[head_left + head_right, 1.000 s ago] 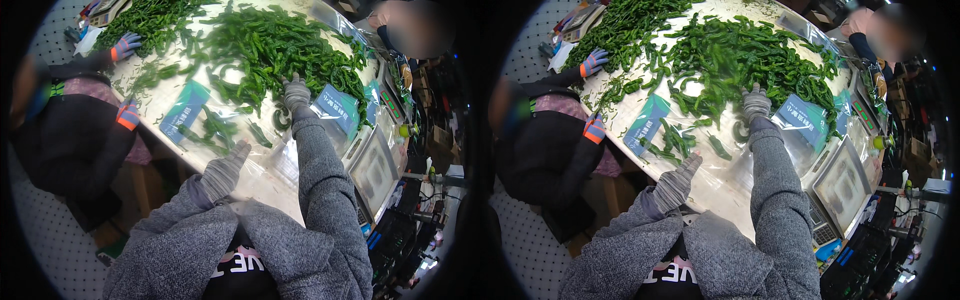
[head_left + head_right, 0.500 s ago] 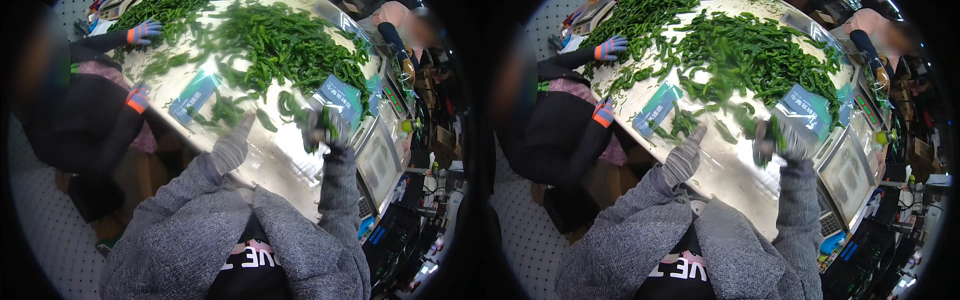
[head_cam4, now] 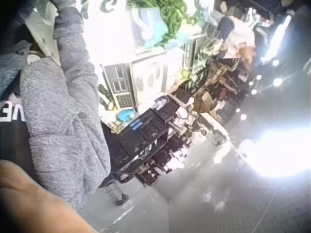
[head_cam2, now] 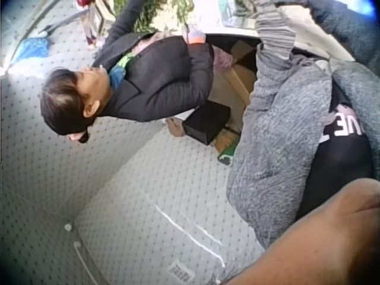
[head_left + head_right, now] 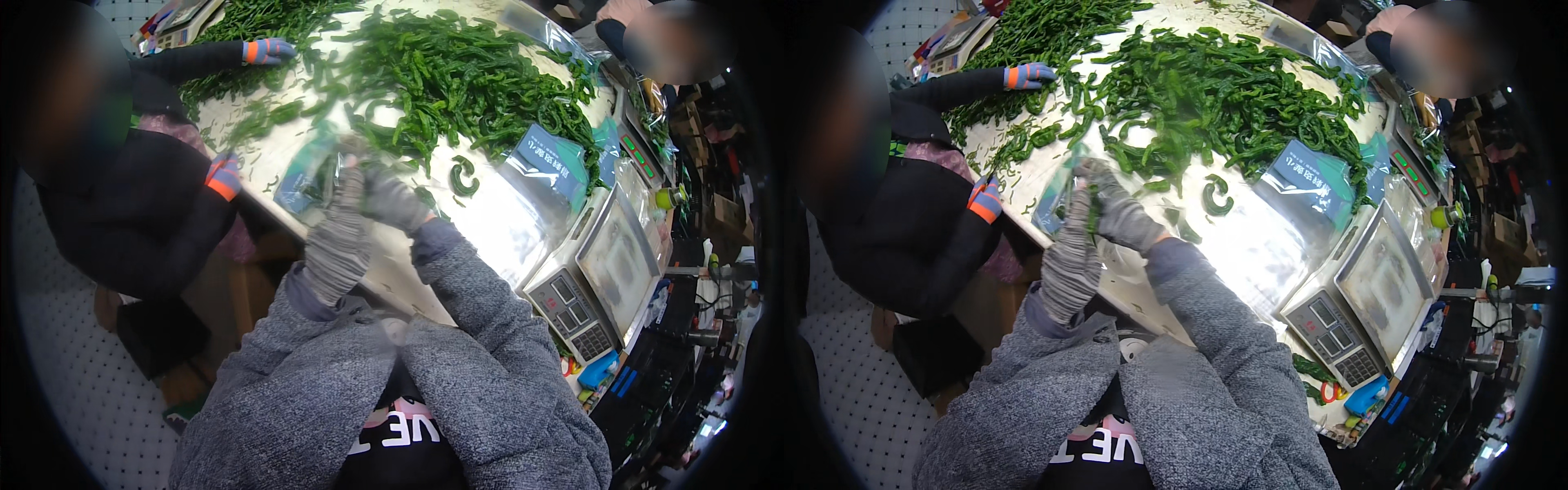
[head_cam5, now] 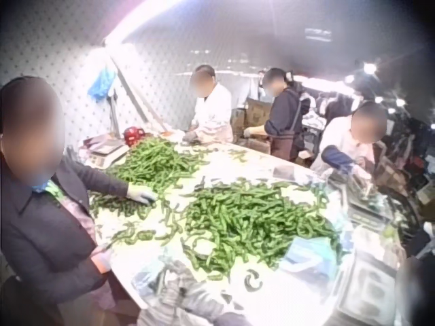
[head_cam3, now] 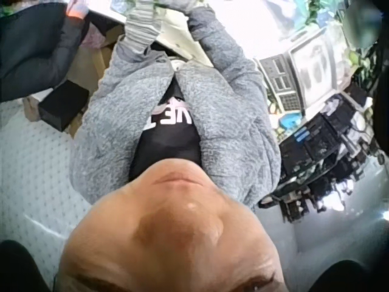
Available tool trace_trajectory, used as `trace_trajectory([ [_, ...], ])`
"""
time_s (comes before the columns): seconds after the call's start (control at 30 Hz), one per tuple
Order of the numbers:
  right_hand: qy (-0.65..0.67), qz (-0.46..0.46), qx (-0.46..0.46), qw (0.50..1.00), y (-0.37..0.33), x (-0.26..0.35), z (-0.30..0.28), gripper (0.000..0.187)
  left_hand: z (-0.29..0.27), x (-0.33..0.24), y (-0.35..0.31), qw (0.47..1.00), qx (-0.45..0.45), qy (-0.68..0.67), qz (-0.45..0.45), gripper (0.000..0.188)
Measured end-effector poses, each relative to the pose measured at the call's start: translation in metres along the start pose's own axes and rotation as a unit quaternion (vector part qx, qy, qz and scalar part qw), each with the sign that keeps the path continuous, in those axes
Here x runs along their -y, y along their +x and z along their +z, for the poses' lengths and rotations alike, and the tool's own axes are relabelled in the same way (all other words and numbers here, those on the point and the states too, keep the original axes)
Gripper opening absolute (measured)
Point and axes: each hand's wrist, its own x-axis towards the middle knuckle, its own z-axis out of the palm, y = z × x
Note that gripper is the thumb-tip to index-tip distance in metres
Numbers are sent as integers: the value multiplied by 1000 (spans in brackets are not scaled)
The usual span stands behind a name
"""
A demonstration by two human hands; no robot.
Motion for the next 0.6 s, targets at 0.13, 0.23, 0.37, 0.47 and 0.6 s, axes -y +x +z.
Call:
trace_trajectory([
  [0.13,-251,154,208,933,29,16,-11,37,4,3,5,996,-53,-40,57,71],
  [0.23,-208,136,168,954,18,43,-39,39,4,4,7,998,-44,-38,36,70],
  [0.37,90,302,-119,942,-19,34,-111,21,3,3,12,994,-21,-98,54,70],
  [0.47,-372,365,-77,850,-45,-61,-121,43,11,6,7,996,0,-80,40,70],
  [0.6,-536,438,96,715,-48,-78,-94,61,15,10,0,999,11,-49,10,68],
])
